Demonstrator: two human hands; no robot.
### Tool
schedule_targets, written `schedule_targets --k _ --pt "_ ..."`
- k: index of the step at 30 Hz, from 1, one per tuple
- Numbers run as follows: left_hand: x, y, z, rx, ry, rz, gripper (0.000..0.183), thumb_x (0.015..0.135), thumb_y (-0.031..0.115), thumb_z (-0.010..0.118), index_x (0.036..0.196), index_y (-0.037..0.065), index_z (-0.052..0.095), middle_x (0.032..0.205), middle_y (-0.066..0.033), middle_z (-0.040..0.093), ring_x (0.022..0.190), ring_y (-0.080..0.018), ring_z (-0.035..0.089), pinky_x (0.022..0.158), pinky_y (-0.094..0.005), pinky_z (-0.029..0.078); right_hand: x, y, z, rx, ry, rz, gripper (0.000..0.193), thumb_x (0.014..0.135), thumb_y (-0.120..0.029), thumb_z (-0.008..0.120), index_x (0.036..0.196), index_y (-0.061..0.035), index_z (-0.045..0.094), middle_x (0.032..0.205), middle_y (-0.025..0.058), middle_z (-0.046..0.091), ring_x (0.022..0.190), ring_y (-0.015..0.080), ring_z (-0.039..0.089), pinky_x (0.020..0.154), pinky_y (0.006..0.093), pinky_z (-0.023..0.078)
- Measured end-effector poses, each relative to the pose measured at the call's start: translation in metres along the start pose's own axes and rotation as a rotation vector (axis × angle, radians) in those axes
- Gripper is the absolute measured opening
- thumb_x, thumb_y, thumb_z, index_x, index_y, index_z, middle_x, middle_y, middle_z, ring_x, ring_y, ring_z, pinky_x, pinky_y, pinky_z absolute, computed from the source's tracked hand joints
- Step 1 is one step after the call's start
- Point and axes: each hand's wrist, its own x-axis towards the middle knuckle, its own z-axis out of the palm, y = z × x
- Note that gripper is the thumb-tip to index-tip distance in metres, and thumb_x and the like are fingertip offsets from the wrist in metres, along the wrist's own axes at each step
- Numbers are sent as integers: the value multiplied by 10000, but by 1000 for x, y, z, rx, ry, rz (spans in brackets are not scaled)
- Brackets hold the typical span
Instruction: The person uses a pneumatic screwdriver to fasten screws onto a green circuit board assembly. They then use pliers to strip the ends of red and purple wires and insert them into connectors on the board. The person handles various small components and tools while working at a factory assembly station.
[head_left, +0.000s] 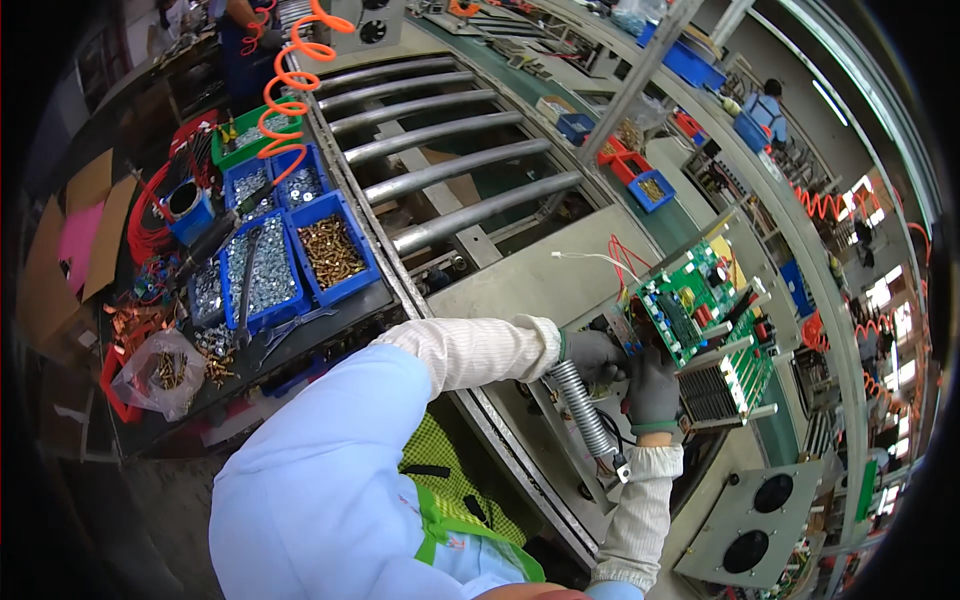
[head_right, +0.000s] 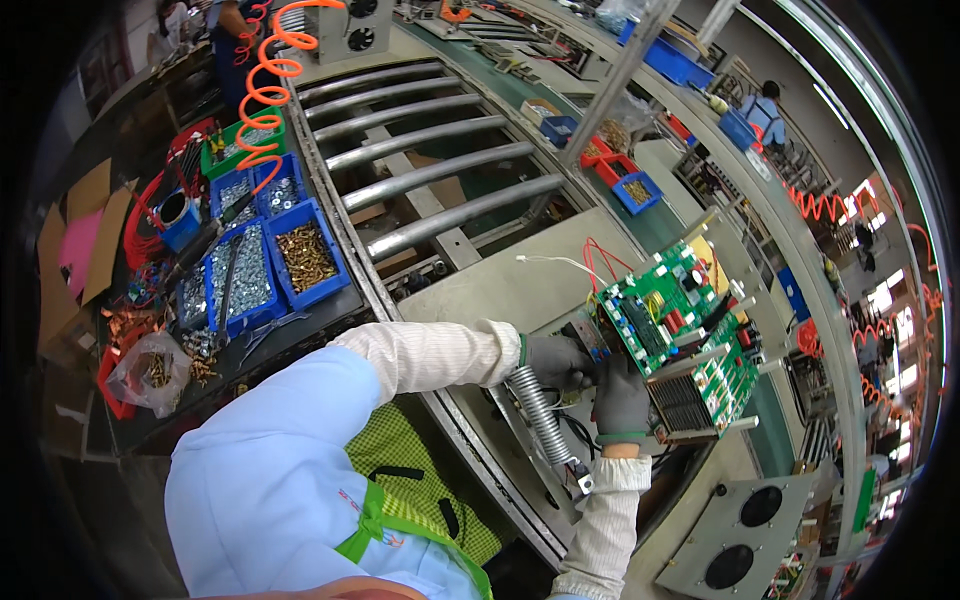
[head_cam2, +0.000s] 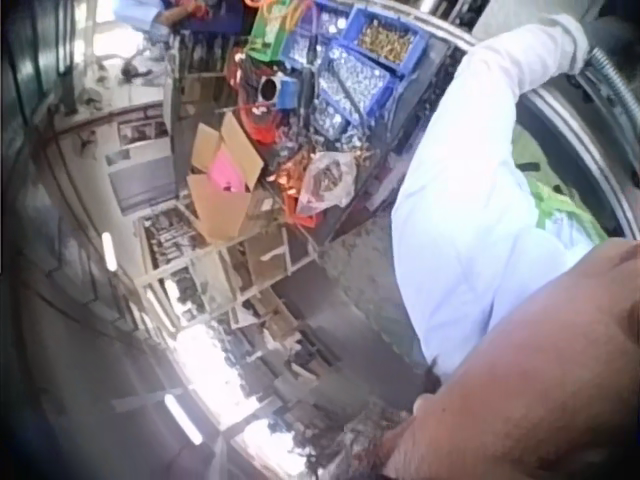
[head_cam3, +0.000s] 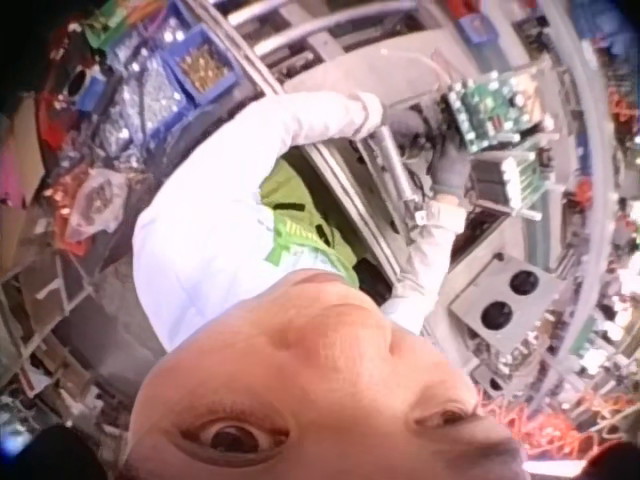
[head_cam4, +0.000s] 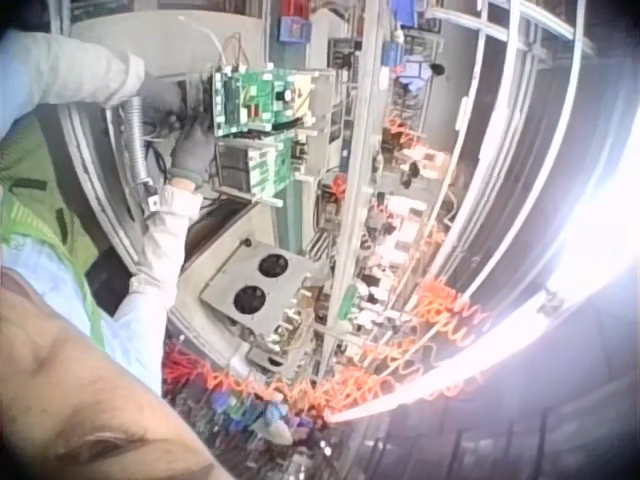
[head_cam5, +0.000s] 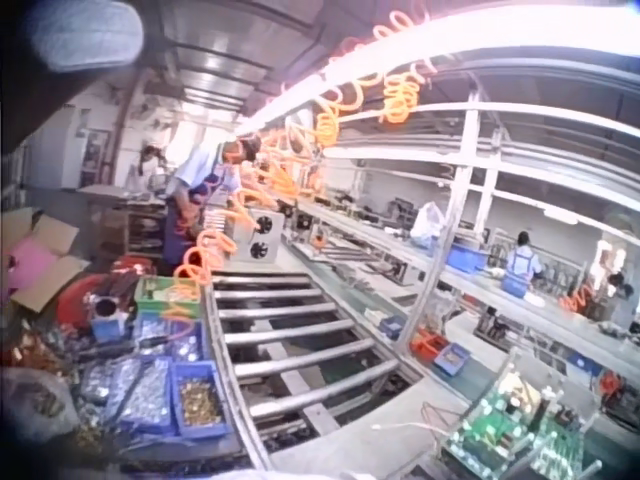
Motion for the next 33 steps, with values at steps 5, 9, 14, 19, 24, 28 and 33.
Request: schedule_targets --k 5,9,14,19,24,28,33 --pt "-2 3 -4 359 -20 72 165 813 39 534 957 45 615 811 -94 633 727 -275 604 679 -374 494 0 -3 -1 98 27 -4 103 882 -169 592 945 -88 599 883 165 619 822 402 602 669 489 487" --pt "-4 8 -7 359 -53 131 197 800 20 529 976 33 616 839 -101 645 757 -292 612 682 -381 494 0 -4 -6 118 90 -62 141 878 -151 598 1007 -97 609 919 158 629 852 406 606 698 478 491" --pt "0 4 -3 249 -10 80 187 806 55 529 972 35 614 849 -121 648 762 -320 605 705 -397 494 2 5 -16 190 55 -177 152 875 -146 595 1021 -106 600 917 171 620 835 410 600 701 502 478" --pt "0 -3 0 89 -8 -28 188 797 35 526 969 34 604 819 -122 636 744 -314 593 689 -388 489 1 6 -8 64 -30 -88 129 878 -163 591 997 -115 583 894 175 616 808 422 605 649 513 481" --pt "3 -7 3 -390 -38 -225 181 819 12 529 978 39 612 804 -72 631 691 -224 588 627 -326 487 -1 -1 -1 94 208 -89 174 868 -164 602 1037 -125 601 941 173 639 808 424 611 634 506 498" --pt "4 -12 4 -69 -37 -86 224 808 -18 554 1007 48 633 823 -39 641 711 -157 595 626 -271 498 0 4 -6 172 102 -142 136 888 -158 591 1004 -100 630 971 173 639 825 409 612 692 479 494" --pt "2 -23 4 339 31 179 318 768 -51 564 1059 54 640 898 -75 674 766 -214 641 670 -306 513 -1 13 -6 135 76 -148 153 891 -187 597 1015 -100 616 961 172 633 819 404 610 690 482 488"
